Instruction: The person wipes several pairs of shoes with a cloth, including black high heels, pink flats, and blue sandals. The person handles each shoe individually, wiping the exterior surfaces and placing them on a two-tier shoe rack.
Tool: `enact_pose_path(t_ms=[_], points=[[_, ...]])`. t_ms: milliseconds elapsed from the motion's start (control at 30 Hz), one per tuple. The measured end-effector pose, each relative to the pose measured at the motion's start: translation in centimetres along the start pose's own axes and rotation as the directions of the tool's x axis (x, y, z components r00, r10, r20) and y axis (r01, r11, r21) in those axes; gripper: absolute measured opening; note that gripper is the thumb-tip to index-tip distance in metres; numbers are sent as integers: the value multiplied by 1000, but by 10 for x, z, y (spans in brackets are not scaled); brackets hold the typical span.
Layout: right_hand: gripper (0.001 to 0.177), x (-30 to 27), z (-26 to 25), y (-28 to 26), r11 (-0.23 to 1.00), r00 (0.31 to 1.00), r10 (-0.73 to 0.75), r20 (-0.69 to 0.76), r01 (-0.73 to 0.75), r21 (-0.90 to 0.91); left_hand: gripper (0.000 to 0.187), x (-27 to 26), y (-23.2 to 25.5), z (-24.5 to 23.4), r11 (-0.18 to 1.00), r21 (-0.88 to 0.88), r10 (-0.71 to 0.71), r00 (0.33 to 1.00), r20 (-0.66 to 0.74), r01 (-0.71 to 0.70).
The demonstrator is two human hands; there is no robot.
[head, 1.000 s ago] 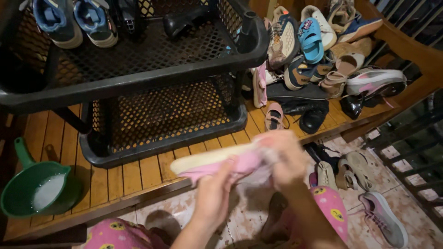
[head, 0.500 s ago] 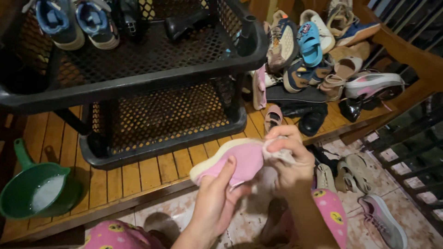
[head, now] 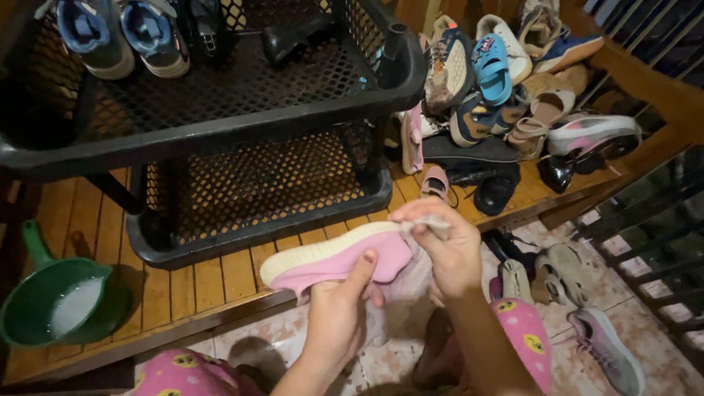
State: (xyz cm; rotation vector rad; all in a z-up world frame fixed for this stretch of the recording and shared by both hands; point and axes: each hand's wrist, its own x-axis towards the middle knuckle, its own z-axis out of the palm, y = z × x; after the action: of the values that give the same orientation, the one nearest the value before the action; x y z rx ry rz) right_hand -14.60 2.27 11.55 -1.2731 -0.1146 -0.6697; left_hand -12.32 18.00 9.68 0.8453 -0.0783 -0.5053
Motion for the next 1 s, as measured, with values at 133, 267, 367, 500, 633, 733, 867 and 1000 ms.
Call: enact_pose_path(t_ms=[133,267,367,500,633,733,867,1000], points=[[9,-3,-13,12,931,990,48,133,-92,352,24,-3,10,1,995,-93,-37,999,26,39],[11,8,-12,0,1000,975,16,220,-10,-28,40,-3,1,-12,781,598,-67,977,-203,178],[16,9,-5,-9,871,944,-69,323,215,-441,50,-2,-18,-21,661,729,-129,984,-120,176],[15,9,-25,5,997,966,15,257,7,-83,35,1,-16,-26,819,573,2,1000,-20,10],[11,-9,-39,20,986,986,166,9,-166,1,26,10,20,-20,974,-215,98,992,79,-79],[10,-12,-27,9,948,991,-86,98,51,314,30,11,43,-3,945,-305,-91,992,92,115],[11,-13,2,-7,960,941,-212,262,151,237,28,-1,29,20,899,-297,-387,902,-192,322],[9,-11,12,-3,988,985,149,-84,-146,44,29,4,-3,-3,1000,4,9,996,91,-10]])
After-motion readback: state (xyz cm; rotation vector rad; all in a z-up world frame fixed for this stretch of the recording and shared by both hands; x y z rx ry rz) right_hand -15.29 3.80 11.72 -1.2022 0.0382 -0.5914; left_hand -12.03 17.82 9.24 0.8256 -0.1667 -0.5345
